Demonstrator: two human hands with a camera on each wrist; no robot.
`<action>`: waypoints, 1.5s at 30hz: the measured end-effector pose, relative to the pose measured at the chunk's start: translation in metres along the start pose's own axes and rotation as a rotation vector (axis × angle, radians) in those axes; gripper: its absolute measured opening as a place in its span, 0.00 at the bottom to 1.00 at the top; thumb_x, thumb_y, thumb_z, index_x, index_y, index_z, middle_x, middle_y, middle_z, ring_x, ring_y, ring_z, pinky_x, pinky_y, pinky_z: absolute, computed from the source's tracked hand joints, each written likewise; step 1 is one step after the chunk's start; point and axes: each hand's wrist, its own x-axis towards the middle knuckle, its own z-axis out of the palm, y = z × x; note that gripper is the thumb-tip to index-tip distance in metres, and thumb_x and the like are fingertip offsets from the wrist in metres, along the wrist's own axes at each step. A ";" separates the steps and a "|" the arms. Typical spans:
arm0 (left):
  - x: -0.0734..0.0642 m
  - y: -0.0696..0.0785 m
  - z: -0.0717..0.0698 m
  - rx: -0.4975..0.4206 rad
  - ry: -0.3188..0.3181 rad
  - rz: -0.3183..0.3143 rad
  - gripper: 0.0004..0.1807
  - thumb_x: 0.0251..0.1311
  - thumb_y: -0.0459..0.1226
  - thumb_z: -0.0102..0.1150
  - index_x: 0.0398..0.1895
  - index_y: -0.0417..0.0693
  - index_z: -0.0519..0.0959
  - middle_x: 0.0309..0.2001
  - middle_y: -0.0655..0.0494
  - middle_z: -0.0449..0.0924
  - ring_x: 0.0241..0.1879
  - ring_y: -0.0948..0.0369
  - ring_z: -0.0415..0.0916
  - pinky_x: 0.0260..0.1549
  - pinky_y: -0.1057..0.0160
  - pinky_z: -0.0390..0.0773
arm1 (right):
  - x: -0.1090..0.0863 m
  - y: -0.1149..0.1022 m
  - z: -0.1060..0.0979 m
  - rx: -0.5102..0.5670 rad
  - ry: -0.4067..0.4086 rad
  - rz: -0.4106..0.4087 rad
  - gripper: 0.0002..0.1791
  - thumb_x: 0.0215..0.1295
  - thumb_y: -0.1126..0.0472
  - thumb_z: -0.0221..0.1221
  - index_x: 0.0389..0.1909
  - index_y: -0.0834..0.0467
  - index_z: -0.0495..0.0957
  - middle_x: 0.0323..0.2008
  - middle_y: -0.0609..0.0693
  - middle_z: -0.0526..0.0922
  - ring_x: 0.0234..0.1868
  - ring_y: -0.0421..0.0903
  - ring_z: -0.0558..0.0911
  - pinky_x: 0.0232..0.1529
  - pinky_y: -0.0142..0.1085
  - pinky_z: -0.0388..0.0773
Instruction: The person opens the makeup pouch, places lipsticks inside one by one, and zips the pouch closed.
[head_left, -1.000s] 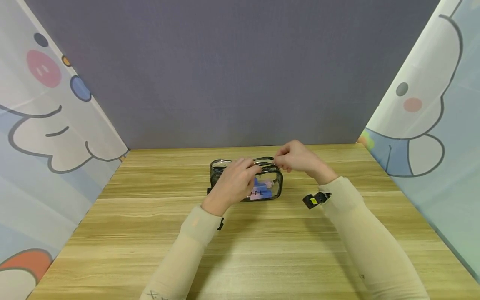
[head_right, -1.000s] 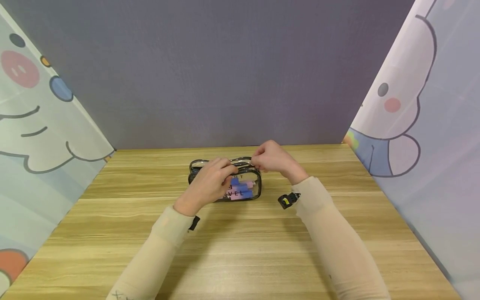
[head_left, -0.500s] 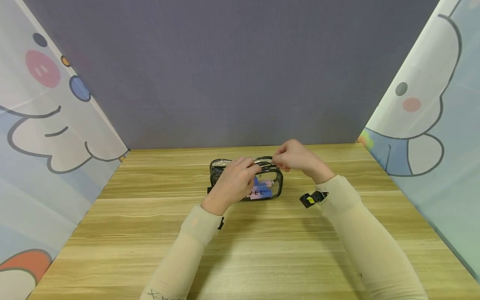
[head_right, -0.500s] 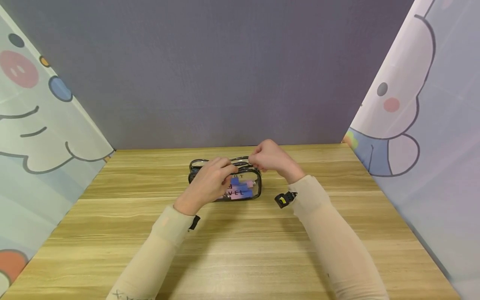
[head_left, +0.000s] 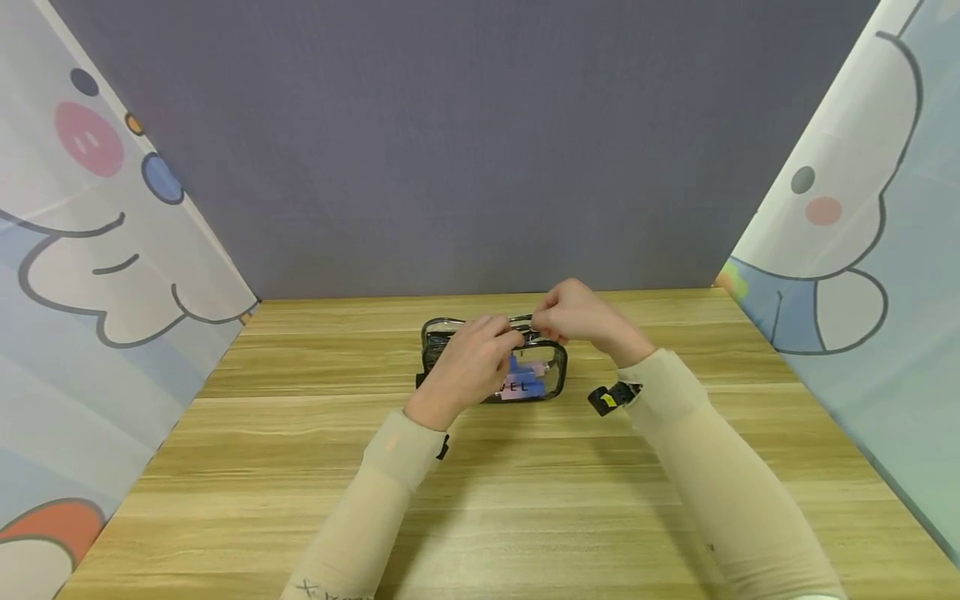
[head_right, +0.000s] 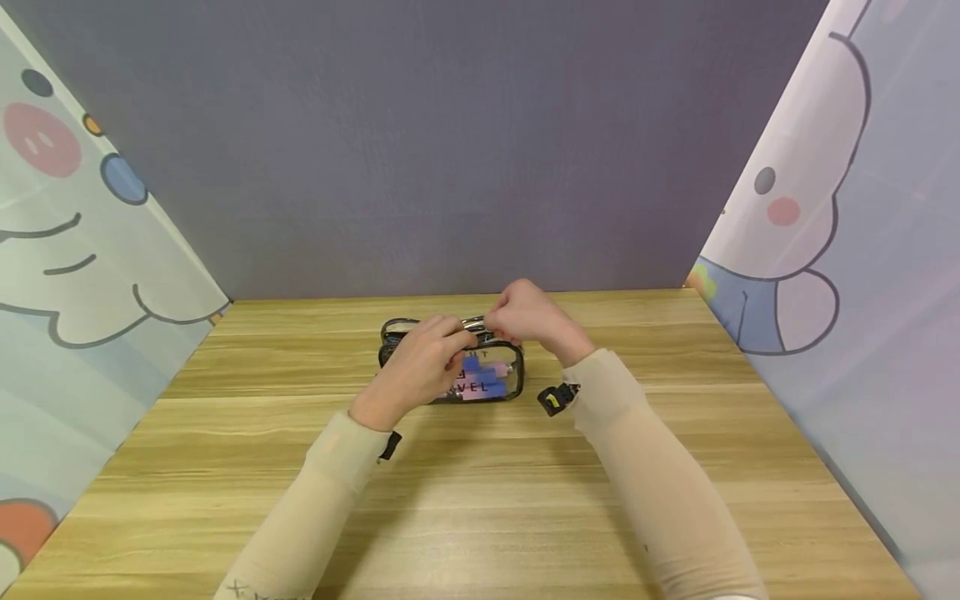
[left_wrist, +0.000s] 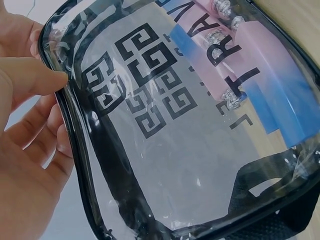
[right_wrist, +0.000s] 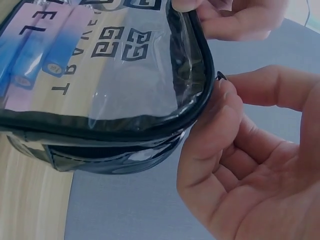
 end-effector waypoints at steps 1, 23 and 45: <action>0.000 0.000 0.000 0.001 0.000 -0.002 0.12 0.59 0.24 0.64 0.44 0.45 0.84 0.39 0.53 0.78 0.36 0.57 0.72 0.38 0.60 0.75 | 0.001 -0.001 0.001 -0.001 0.002 0.000 0.11 0.64 0.65 0.55 0.27 0.66 0.83 0.20 0.53 0.78 0.23 0.51 0.77 0.27 0.37 0.77; -0.015 -0.008 -0.005 0.037 0.026 -0.048 0.10 0.54 0.26 0.66 0.38 0.46 0.82 0.37 0.54 0.78 0.36 0.55 0.73 0.35 0.57 0.74 | 0.006 0.003 0.004 0.032 -0.014 -0.013 0.10 0.63 0.65 0.55 0.27 0.63 0.84 0.23 0.53 0.79 0.27 0.51 0.78 0.32 0.41 0.79; -0.029 -0.019 -0.011 0.084 0.008 -0.087 0.13 0.52 0.25 0.68 0.39 0.48 0.85 0.40 0.54 0.80 0.42 0.54 0.74 0.43 0.55 0.72 | 0.006 -0.008 0.008 -0.003 -0.018 -0.005 0.11 0.61 0.65 0.55 0.23 0.63 0.81 0.17 0.49 0.76 0.19 0.48 0.73 0.24 0.36 0.72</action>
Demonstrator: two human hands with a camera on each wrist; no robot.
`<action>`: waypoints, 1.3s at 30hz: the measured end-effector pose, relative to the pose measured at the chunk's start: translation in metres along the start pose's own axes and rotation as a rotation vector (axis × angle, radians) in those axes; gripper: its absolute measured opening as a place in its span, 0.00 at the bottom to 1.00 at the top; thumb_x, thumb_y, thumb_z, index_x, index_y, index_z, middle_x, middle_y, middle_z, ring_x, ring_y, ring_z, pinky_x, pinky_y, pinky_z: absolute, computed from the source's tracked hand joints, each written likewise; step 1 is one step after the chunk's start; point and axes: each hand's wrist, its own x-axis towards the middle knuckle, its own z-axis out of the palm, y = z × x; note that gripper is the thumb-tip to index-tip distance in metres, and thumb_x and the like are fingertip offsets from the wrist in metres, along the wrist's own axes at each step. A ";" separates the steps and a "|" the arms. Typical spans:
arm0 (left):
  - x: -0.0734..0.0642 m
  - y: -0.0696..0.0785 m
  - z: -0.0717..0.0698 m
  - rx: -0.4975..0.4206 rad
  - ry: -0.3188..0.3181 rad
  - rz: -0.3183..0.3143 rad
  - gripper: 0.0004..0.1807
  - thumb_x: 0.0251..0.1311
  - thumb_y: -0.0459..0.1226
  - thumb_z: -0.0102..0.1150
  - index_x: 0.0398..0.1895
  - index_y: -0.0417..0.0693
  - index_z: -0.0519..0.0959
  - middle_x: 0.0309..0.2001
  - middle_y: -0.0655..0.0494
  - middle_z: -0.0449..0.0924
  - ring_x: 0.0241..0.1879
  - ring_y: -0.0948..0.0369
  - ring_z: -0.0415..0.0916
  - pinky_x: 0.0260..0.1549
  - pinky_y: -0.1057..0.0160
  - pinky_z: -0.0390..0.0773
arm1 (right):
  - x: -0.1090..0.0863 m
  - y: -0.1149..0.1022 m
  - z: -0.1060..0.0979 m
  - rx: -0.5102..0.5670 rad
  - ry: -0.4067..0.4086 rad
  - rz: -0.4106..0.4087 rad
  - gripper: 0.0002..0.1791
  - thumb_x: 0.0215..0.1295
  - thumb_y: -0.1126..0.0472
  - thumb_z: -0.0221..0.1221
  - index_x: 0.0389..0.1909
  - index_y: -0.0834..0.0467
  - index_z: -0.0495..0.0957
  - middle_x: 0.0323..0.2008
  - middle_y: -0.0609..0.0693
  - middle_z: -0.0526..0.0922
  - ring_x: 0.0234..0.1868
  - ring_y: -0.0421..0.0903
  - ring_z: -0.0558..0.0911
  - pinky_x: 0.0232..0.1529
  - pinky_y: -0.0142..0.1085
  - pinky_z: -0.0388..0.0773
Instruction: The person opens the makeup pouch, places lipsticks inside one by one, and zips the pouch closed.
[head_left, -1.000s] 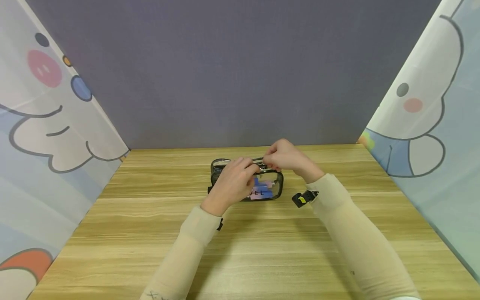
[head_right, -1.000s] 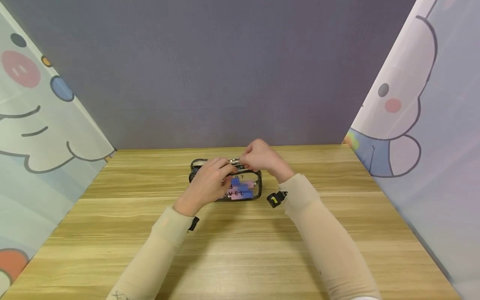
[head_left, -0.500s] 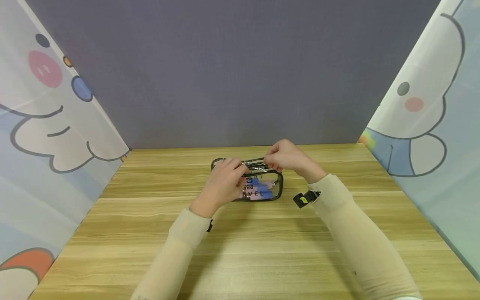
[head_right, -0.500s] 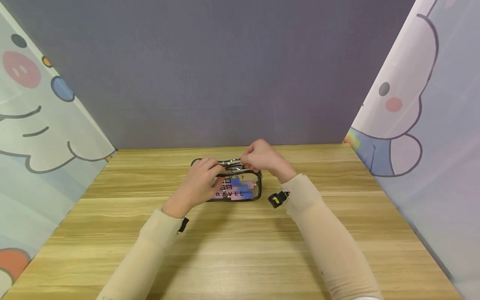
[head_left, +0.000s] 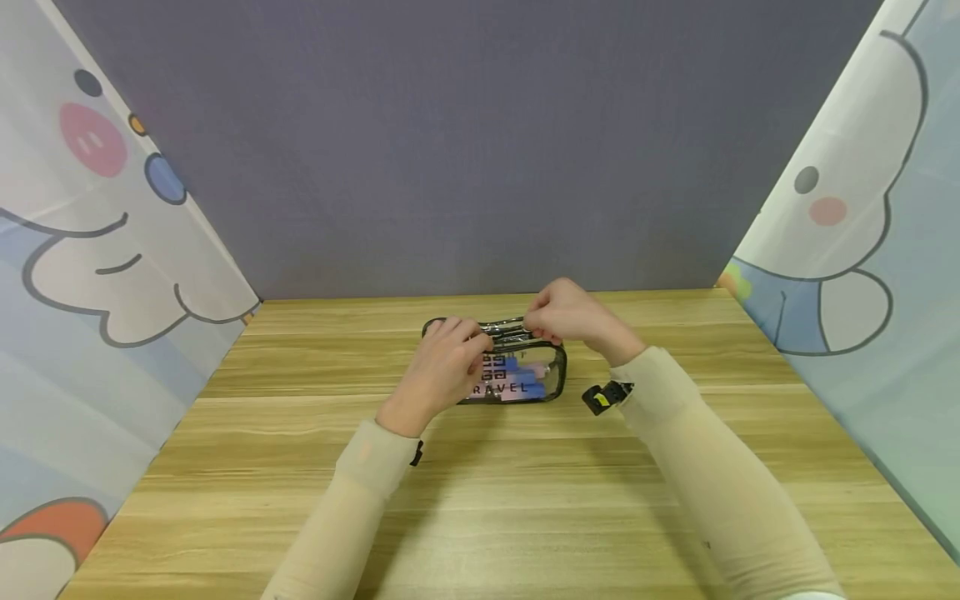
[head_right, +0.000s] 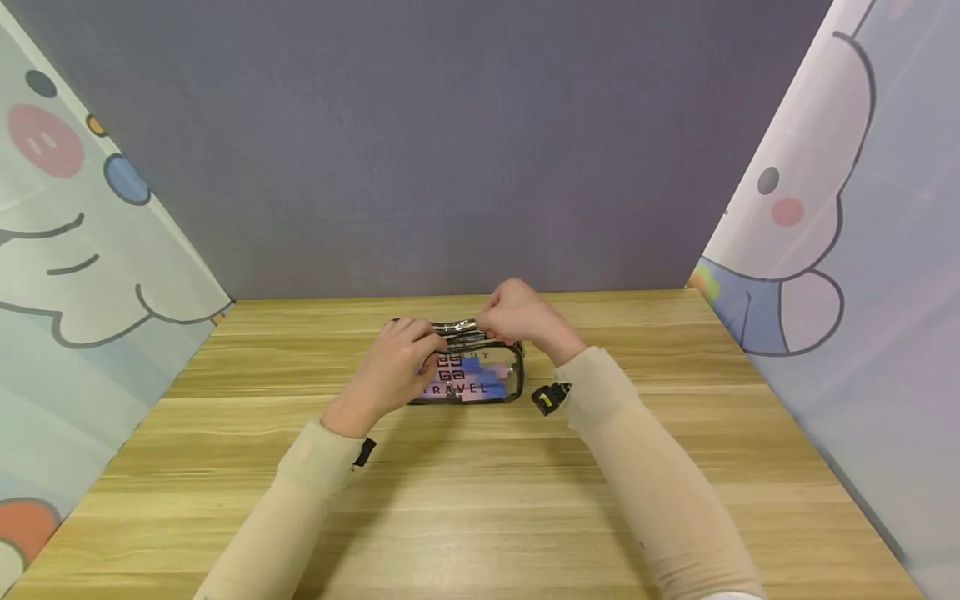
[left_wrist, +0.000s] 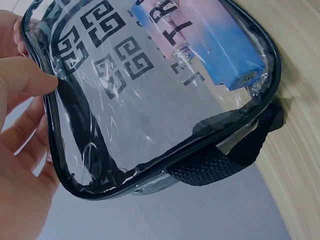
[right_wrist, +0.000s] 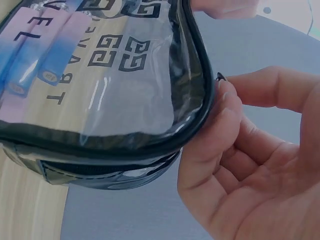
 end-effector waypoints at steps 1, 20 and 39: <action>0.000 0.000 0.000 0.005 0.002 0.003 0.13 0.52 0.25 0.68 0.39 0.48 0.85 0.40 0.54 0.80 0.42 0.54 0.74 0.42 0.55 0.72 | 0.000 -0.002 0.001 -0.007 -0.001 0.001 0.12 0.62 0.65 0.55 0.23 0.64 0.81 0.17 0.50 0.76 0.19 0.47 0.73 0.24 0.36 0.72; -0.001 -0.001 0.001 0.000 0.015 0.022 0.13 0.51 0.25 0.69 0.39 0.48 0.84 0.40 0.54 0.79 0.41 0.55 0.73 0.40 0.56 0.71 | 0.009 -0.020 0.014 -0.060 -0.037 -0.007 0.13 0.66 0.65 0.54 0.24 0.64 0.83 0.20 0.54 0.79 0.16 0.43 0.70 0.21 0.35 0.68; 0.001 0.001 0.000 0.010 0.000 0.003 0.12 0.56 0.26 0.68 0.40 0.49 0.85 0.40 0.54 0.79 0.43 0.54 0.74 0.42 0.56 0.72 | 0.004 0.003 0.010 -0.295 0.058 -0.059 0.08 0.66 0.61 0.62 0.28 0.56 0.86 0.24 0.50 0.83 0.18 0.41 0.69 0.24 0.36 0.67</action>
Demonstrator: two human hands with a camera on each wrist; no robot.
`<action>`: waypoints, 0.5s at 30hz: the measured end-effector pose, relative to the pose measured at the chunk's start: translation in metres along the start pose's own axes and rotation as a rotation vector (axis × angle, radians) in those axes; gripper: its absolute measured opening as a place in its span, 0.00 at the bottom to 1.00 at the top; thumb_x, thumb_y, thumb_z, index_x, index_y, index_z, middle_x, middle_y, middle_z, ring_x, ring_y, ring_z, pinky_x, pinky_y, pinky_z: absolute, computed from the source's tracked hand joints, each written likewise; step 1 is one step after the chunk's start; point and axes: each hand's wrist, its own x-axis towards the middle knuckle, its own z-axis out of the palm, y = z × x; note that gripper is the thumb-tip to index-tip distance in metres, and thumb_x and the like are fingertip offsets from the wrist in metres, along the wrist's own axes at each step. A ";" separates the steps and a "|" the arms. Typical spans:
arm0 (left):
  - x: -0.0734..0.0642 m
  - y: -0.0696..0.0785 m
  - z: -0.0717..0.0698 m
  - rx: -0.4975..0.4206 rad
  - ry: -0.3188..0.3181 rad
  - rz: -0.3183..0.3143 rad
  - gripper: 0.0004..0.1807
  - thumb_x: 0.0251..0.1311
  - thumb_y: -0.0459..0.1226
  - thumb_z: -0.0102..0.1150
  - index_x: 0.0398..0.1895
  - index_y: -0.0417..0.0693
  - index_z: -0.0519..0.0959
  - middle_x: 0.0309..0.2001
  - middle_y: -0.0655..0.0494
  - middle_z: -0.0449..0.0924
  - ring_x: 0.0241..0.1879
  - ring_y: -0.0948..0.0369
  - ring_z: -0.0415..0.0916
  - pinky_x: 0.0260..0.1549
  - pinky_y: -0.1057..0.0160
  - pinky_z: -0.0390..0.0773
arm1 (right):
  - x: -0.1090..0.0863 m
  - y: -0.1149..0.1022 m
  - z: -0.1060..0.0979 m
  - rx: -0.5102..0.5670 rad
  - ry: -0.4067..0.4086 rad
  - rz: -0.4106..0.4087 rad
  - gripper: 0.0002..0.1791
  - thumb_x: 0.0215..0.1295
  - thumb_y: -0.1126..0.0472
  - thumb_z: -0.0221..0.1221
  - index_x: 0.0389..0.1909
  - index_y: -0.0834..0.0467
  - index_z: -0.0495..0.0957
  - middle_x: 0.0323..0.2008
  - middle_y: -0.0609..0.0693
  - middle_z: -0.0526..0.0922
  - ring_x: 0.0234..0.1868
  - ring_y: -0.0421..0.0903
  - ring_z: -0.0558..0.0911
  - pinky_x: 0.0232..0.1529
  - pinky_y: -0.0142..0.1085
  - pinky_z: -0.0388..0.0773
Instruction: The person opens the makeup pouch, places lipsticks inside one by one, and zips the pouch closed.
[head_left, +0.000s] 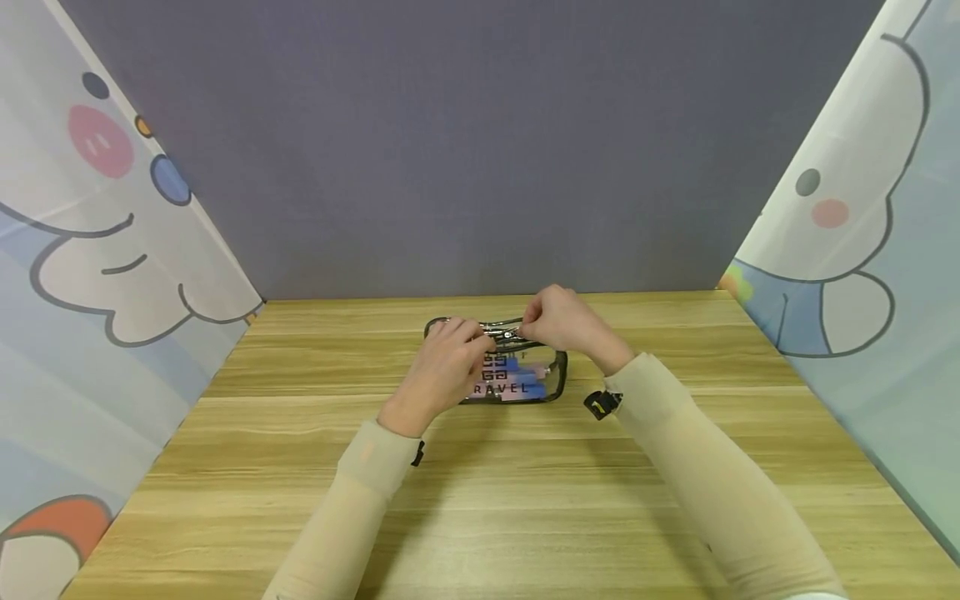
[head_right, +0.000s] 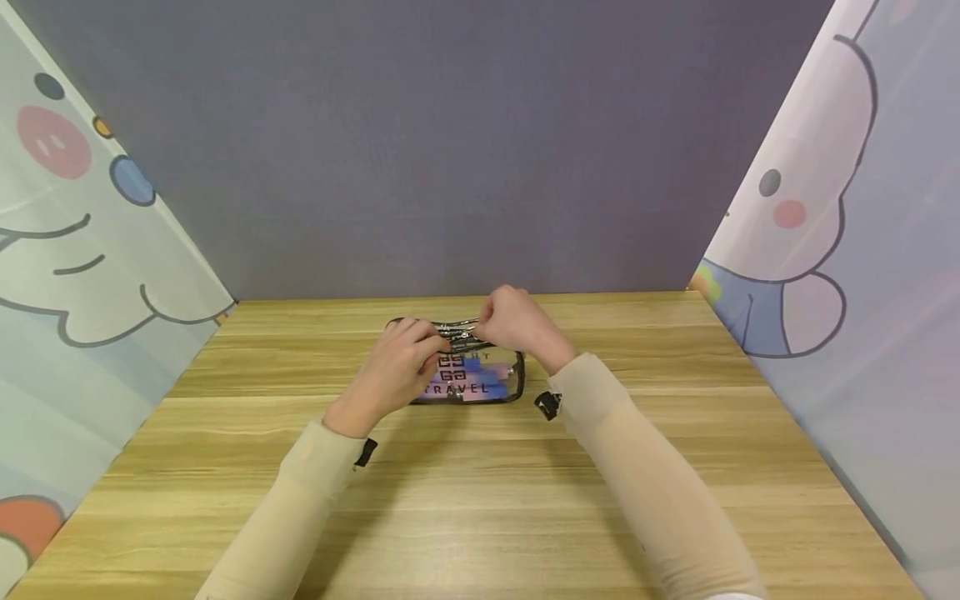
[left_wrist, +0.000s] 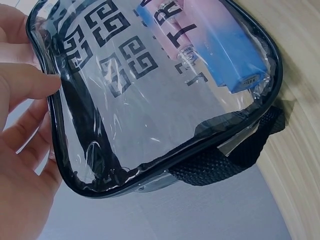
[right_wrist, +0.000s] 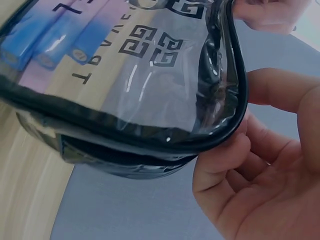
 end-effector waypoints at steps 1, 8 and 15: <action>0.000 0.000 0.000 -0.001 0.000 -0.002 0.12 0.56 0.26 0.68 0.40 0.49 0.85 0.40 0.54 0.79 0.43 0.54 0.75 0.42 0.56 0.72 | -0.001 0.001 0.000 -0.002 0.007 -0.015 0.08 0.66 0.61 0.62 0.29 0.57 0.86 0.25 0.49 0.83 0.19 0.42 0.69 0.24 0.36 0.67; 0.000 0.001 0.000 -0.010 0.004 -0.009 0.13 0.54 0.25 0.68 0.41 0.48 0.85 0.40 0.54 0.80 0.42 0.54 0.75 0.42 0.56 0.72 | -0.011 0.009 0.001 -0.005 0.066 -0.155 0.06 0.66 0.64 0.60 0.35 0.60 0.85 0.28 0.49 0.84 0.26 0.44 0.77 0.31 0.39 0.75; 0.000 0.002 -0.001 -0.016 0.009 -0.007 0.13 0.53 0.24 0.69 0.40 0.47 0.85 0.39 0.54 0.80 0.42 0.53 0.75 0.42 0.55 0.73 | -0.028 0.015 0.004 -0.051 0.120 -0.237 0.04 0.64 0.63 0.62 0.36 0.58 0.84 0.30 0.47 0.82 0.28 0.44 0.77 0.33 0.41 0.76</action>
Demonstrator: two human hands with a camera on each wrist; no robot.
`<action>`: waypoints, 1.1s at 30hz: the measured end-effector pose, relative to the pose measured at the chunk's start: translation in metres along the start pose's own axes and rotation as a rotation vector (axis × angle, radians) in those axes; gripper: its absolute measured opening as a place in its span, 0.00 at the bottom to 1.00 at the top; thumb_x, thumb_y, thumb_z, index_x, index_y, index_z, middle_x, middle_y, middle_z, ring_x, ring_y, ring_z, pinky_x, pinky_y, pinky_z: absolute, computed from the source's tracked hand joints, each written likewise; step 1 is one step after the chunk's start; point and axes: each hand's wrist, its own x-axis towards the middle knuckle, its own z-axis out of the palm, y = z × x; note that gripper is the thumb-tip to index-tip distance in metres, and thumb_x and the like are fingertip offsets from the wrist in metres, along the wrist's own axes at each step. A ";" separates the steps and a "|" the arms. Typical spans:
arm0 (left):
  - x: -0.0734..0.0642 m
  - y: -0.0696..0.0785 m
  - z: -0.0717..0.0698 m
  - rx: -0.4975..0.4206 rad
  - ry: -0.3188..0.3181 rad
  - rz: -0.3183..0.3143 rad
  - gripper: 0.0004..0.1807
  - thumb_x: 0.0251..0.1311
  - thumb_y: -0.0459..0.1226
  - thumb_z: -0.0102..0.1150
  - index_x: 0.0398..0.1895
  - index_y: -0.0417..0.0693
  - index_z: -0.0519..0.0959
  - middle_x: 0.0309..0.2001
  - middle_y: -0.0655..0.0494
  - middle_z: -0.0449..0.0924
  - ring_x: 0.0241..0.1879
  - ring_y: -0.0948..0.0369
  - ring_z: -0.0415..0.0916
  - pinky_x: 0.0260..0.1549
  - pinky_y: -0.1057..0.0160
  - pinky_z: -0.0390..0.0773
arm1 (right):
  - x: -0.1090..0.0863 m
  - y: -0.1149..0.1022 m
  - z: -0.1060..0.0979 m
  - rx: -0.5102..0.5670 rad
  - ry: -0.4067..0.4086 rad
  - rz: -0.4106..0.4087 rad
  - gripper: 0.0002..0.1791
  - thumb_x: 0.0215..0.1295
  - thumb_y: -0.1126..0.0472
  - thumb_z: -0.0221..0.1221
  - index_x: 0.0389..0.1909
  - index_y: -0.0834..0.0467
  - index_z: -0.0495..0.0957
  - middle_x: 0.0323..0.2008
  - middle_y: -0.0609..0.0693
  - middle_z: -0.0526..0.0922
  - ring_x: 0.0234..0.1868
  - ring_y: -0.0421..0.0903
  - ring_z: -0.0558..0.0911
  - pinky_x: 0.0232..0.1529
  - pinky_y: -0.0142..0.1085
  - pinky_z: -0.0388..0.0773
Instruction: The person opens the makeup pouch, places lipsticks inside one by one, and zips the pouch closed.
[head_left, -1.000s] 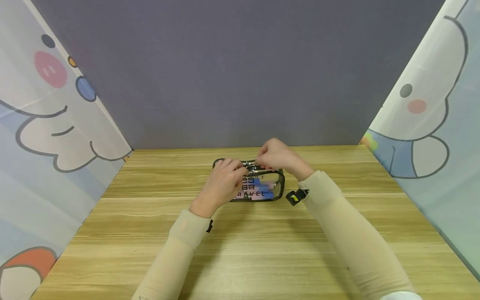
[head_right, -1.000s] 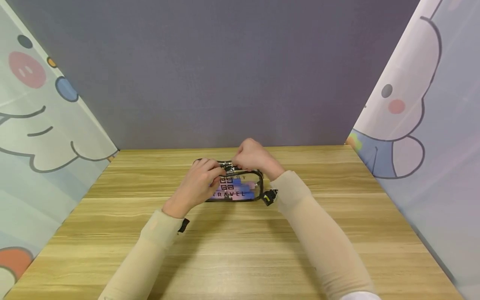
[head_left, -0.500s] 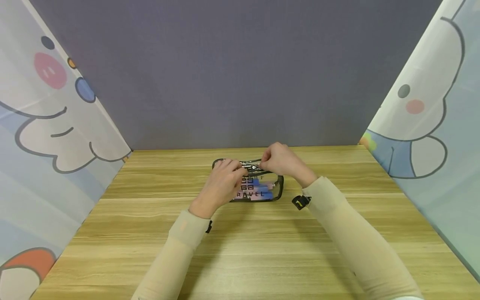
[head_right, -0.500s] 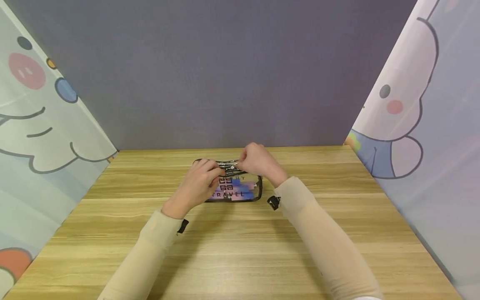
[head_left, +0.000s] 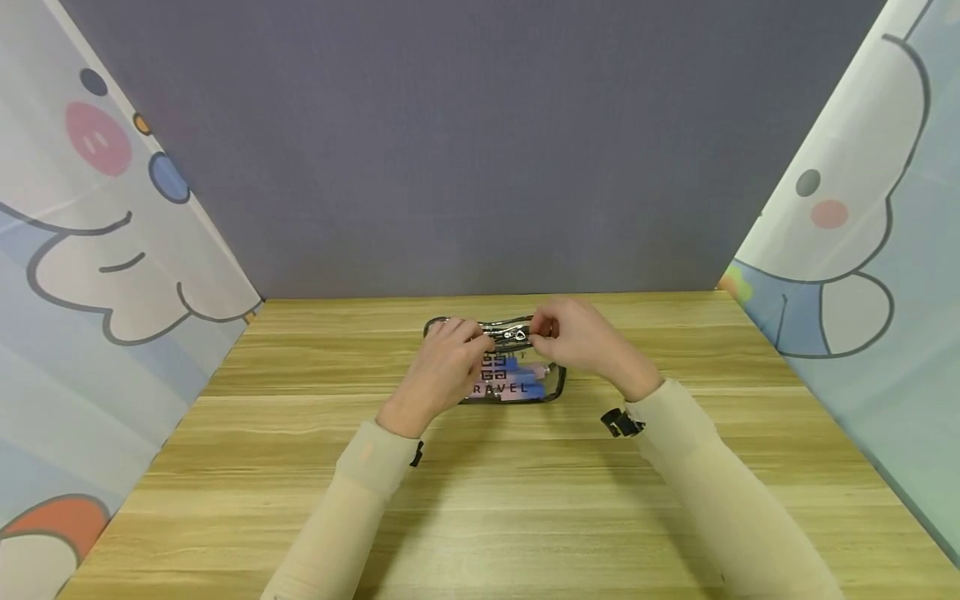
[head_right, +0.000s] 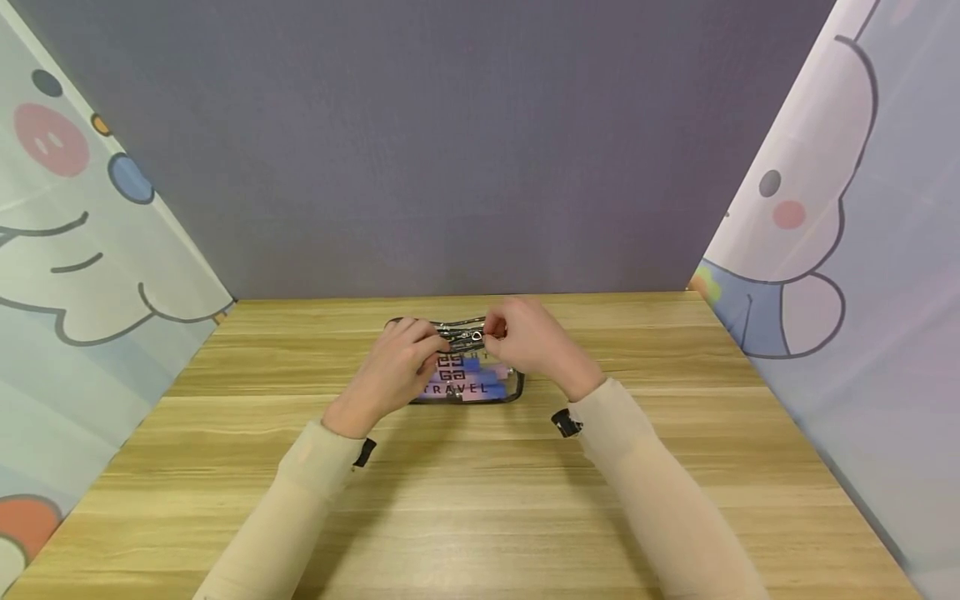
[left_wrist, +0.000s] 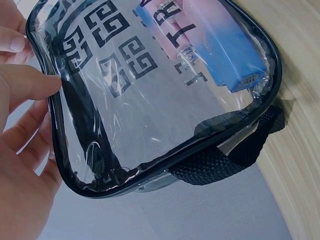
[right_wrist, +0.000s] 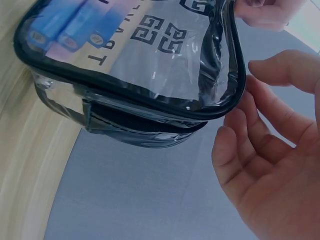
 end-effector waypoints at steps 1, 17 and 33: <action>0.000 0.000 0.000 0.000 0.000 0.000 0.13 0.53 0.24 0.68 0.40 0.47 0.85 0.39 0.53 0.80 0.42 0.53 0.75 0.42 0.55 0.73 | -0.002 0.001 0.001 -0.007 0.012 -0.014 0.04 0.64 0.63 0.62 0.36 0.58 0.84 0.31 0.47 0.81 0.29 0.44 0.77 0.33 0.41 0.75; 0.001 0.000 0.002 -0.003 0.002 -0.017 0.13 0.53 0.24 0.67 0.40 0.47 0.86 0.40 0.54 0.81 0.44 0.53 0.76 0.44 0.55 0.74 | -0.018 0.017 0.028 -0.152 0.283 -0.244 0.07 0.55 0.69 0.68 0.35 0.63 0.83 0.35 0.52 0.80 0.38 0.49 0.78 0.43 0.43 0.79; 0.003 0.001 0.003 0.007 -0.013 -0.046 0.12 0.53 0.25 0.65 0.39 0.48 0.84 0.39 0.55 0.80 0.42 0.54 0.75 0.42 0.55 0.72 | -0.021 0.023 0.038 -0.114 0.390 -0.277 0.07 0.55 0.72 0.68 0.35 0.64 0.83 0.35 0.52 0.79 0.39 0.48 0.77 0.42 0.41 0.79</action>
